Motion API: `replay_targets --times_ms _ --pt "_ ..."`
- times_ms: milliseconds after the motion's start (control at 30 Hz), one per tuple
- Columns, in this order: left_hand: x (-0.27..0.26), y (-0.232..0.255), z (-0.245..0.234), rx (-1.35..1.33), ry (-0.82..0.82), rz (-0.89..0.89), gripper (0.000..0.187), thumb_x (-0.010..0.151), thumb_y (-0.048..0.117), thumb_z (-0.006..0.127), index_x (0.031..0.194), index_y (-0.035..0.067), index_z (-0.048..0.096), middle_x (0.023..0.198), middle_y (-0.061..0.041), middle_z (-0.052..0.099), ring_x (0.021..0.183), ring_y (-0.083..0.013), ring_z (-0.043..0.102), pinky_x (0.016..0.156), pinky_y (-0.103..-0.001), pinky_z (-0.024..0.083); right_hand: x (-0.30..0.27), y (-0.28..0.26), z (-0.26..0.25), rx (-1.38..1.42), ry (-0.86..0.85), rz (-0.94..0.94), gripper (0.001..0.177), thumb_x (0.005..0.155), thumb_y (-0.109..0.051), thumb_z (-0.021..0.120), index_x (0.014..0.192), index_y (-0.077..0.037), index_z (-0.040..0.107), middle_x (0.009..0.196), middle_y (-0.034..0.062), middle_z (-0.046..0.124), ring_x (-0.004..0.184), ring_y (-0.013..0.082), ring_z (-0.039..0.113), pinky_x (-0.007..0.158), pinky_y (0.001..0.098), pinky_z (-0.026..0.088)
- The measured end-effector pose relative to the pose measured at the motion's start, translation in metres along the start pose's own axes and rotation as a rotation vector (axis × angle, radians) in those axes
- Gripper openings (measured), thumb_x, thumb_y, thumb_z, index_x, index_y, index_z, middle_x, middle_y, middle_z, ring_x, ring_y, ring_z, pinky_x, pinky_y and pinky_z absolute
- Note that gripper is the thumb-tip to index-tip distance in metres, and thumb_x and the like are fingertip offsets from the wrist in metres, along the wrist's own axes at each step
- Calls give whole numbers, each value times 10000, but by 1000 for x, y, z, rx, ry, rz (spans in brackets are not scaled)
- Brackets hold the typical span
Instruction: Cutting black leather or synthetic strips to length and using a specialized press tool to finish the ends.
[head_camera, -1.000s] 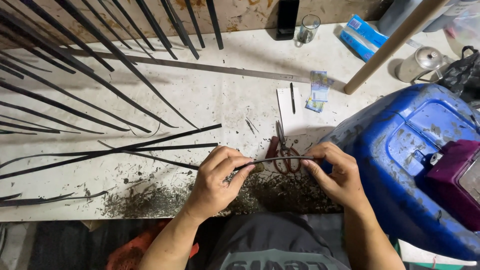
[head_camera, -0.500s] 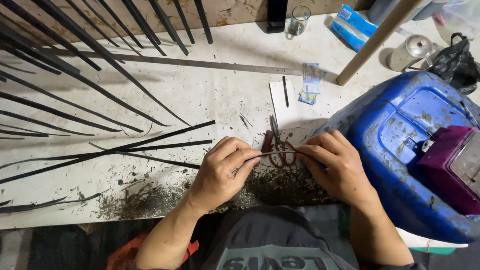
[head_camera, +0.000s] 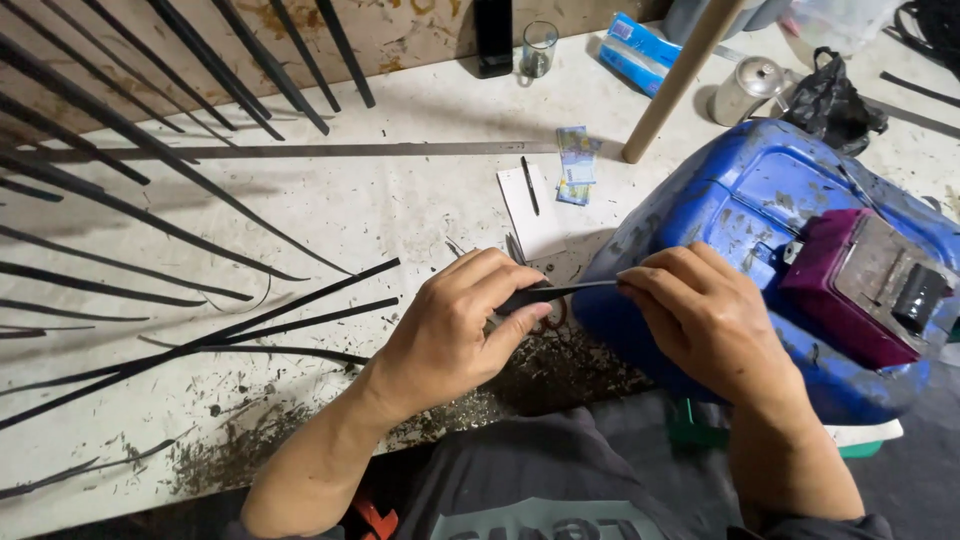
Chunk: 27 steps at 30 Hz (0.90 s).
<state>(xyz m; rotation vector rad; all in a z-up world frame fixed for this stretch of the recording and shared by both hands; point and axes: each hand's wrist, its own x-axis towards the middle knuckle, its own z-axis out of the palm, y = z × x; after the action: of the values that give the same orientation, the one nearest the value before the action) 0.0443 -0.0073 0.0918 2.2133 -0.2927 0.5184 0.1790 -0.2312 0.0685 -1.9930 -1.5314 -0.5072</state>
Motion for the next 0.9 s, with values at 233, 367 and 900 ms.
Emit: replay_targets --times_ms 233,367,900 --pt "39 19 -4 154 9 246 143 924 -42 727 1056 -49 672 909 -150 610 843 -285 595 713 -368 519 -2 -2 -46 -164 -80 48 85 1017 -40 679 1082 14 680 989 145 678 810 308 596 745 410 504" --pt "69 44 -1 633 174 569 164 1026 -35 606 898 65 627 790 -52 440 703 -244 444 534 -370 374 -5 3 -68 -166 -62 129 90 1021 -47 675 1083 16 693 983 133 694 835 308 626 766 408 513" --pt "183 81 77 604 38 916 212 918 -33 663 797 105 557 825 -85 514 761 -261 513 575 -373 432 -61 74 -131 -109 -18 268 98 1001 -16 684 1066 43 641 917 138 671 785 303 637 692 403 503"
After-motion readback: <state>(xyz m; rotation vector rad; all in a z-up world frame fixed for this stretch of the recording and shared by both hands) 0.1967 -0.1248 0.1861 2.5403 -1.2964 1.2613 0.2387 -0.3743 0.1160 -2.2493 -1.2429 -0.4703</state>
